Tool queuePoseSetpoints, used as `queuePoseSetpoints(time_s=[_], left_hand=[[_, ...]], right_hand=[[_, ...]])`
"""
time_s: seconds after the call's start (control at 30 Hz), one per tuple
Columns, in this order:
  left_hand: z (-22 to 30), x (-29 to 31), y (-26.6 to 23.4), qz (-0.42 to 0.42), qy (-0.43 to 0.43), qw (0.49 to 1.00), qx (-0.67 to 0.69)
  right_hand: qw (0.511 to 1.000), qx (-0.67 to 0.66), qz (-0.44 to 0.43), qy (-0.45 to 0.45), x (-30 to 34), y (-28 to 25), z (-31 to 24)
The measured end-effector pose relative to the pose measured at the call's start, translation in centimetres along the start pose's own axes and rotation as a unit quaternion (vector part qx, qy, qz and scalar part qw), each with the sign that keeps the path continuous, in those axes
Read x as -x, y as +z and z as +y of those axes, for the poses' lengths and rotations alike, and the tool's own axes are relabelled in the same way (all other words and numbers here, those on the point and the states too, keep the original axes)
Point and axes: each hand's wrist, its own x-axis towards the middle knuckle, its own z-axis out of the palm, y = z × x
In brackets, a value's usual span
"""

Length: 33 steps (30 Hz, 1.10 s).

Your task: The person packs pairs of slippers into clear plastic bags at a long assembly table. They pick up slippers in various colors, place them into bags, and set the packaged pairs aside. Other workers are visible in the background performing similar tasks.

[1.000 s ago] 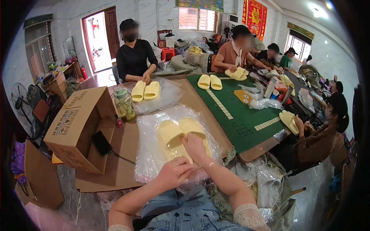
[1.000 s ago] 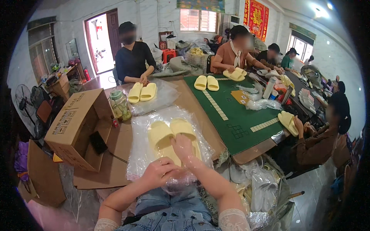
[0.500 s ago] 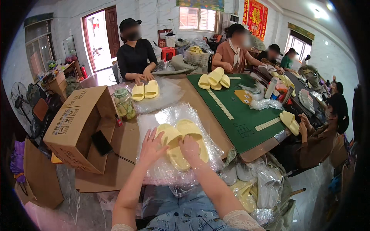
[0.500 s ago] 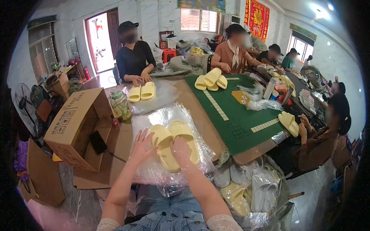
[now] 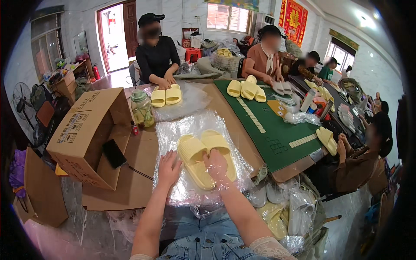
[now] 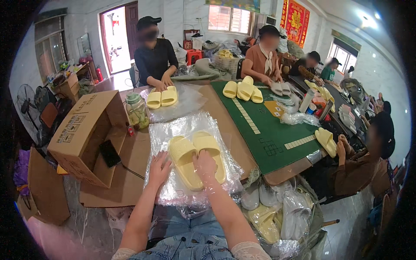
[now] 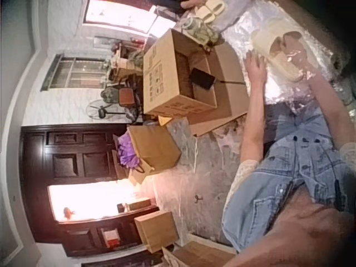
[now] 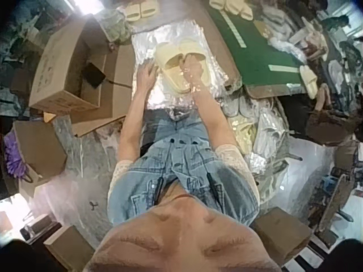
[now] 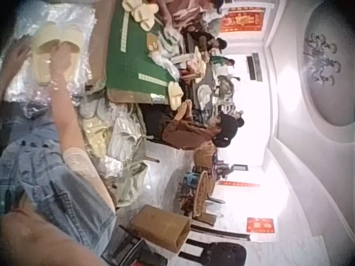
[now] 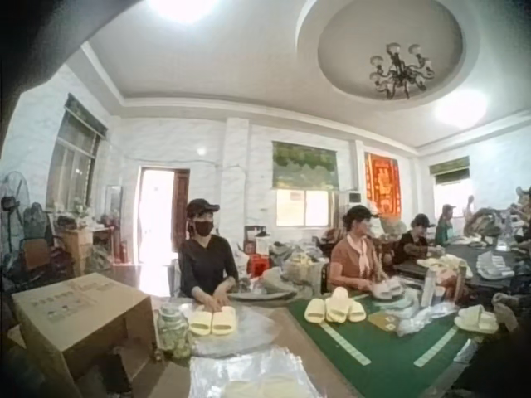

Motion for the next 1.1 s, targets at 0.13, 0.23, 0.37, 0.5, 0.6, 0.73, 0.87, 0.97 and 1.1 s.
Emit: queuePoseSetpoints(time_s=[0.13,0.23,0.37,0.5,0.6,0.73,0.87,0.97,1.1], left_hand=[[-0.3,0.0,0.2,0.011,-0.002,1.0,0.023],[-0.6,-0.1,0.3,0.011,-0.008,1.0,0.019],[-0.6,-0.1,0.2,0.004,-0.012,1.0,0.02],[-0.3,0.0,-0.2,0.004,-0.02,0.999,0.028],[-0.1,-0.1,-0.2,0.003,-0.021,0.999,0.029],[-0.4,0.0,0.0,0.006,-0.018,0.999,0.034],[-0.4,0.0,-0.1,0.003,-0.024,0.999,0.033],[-0.5,0.0,0.0,0.0,-0.026,0.999,0.029],[-0.7,0.0,0.1,0.0,-0.022,0.999,0.024]], right_hand=[[1.0,0.007,0.018,-0.013,0.1,0.2,0.3],[1.0,-0.002,0.003,0.007,0.1,-0.1,0.0],[1.0,-0.018,0.003,0.02,0.1,-0.1,0.2],[0.999,-0.022,-0.006,0.034,0.3,-0.9,-0.6],[0.999,-0.011,-0.025,0.046,0.3,-1.3,-0.8],[0.999,-0.017,-0.029,0.036,0.1,-0.8,-0.1],[0.998,-0.017,-0.032,0.045,0.2,-0.8,-0.2],[0.998,-0.014,-0.032,0.049,0.2,-0.8,-0.3],[0.999,-0.019,-0.021,0.04,0.1,-0.4,0.1]])
